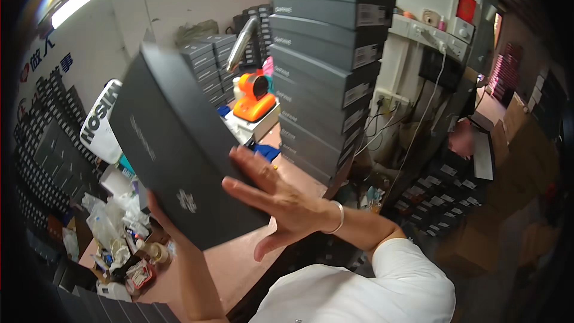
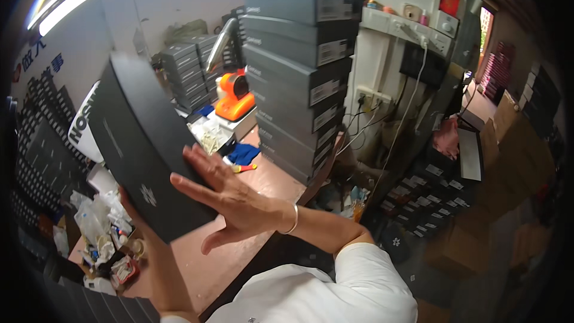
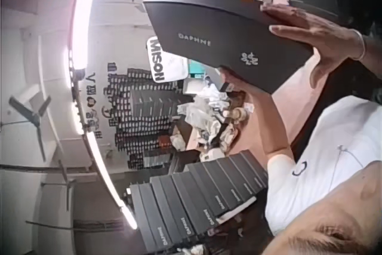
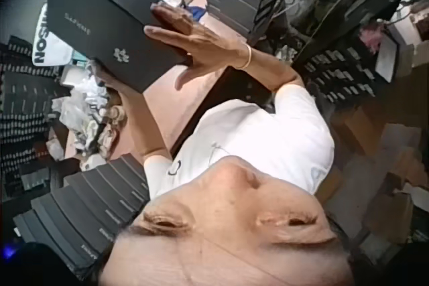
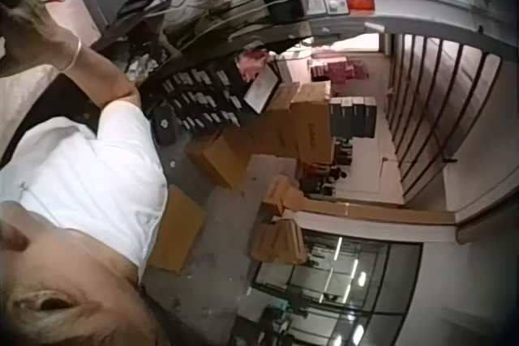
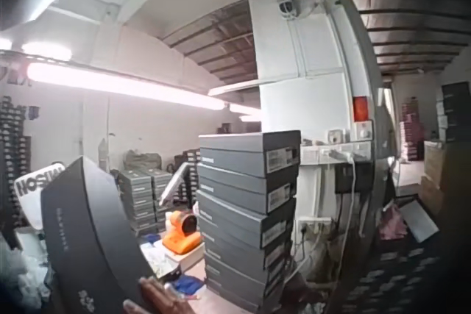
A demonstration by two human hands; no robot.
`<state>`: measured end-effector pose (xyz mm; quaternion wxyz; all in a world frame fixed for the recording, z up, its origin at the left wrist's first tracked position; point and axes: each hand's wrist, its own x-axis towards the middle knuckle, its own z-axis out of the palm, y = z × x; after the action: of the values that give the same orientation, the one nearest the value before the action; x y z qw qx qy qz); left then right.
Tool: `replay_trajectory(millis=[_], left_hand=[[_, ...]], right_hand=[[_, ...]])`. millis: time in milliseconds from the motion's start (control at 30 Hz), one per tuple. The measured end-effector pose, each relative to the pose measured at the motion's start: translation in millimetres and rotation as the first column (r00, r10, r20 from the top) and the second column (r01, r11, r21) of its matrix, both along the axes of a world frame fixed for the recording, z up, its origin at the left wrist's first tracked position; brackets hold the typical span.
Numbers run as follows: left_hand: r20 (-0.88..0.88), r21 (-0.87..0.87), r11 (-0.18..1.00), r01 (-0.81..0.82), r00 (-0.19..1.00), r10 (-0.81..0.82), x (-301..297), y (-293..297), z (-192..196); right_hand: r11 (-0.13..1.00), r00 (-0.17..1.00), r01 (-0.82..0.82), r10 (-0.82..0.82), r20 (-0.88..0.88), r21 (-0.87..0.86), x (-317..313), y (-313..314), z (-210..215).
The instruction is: Packing finished high-heeled shoes into boxes with protective paper and stacking the boxes.
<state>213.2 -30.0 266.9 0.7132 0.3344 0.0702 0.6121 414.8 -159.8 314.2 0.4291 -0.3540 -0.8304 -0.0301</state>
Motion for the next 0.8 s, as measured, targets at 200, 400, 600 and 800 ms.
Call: replay_trajectory(millis=[200, 400, 600, 800], left_hand=[[-0.113, 0.559, 0.685, 0.467, 0.861, -0.495, 162.4, 22.7, 213.1], [-0.342, 0.901, 0.415, 0.127, 0.796, 0.500, 290.7, 25.8, 281.2], [-0.597, 0.766, 0.567, 0.303, 0.662, 0.453, 326.8, 0.8, 257.9], [-0.538, 0.840, 0.404, 0.362, 0.461, 0.705, 310.3, 41.5, 241.4]], right_hand=[[0.889, 0.963, 0.200, -0.101, -0.250, 0.413, 162.9, -3.5, 153.3], [0.998, 0.760, -0.064, 0.039, -0.648, -0.015, 339.5, -8.9, 283.9], [0.963, 0.583, 0.234, -0.249, -0.774, -0.133, 387.7, 33.7, 244.7], [0.803, 0.563, 0.596, -0.424, -0.709, -0.007, 381.0, 58.8, 240.7]])
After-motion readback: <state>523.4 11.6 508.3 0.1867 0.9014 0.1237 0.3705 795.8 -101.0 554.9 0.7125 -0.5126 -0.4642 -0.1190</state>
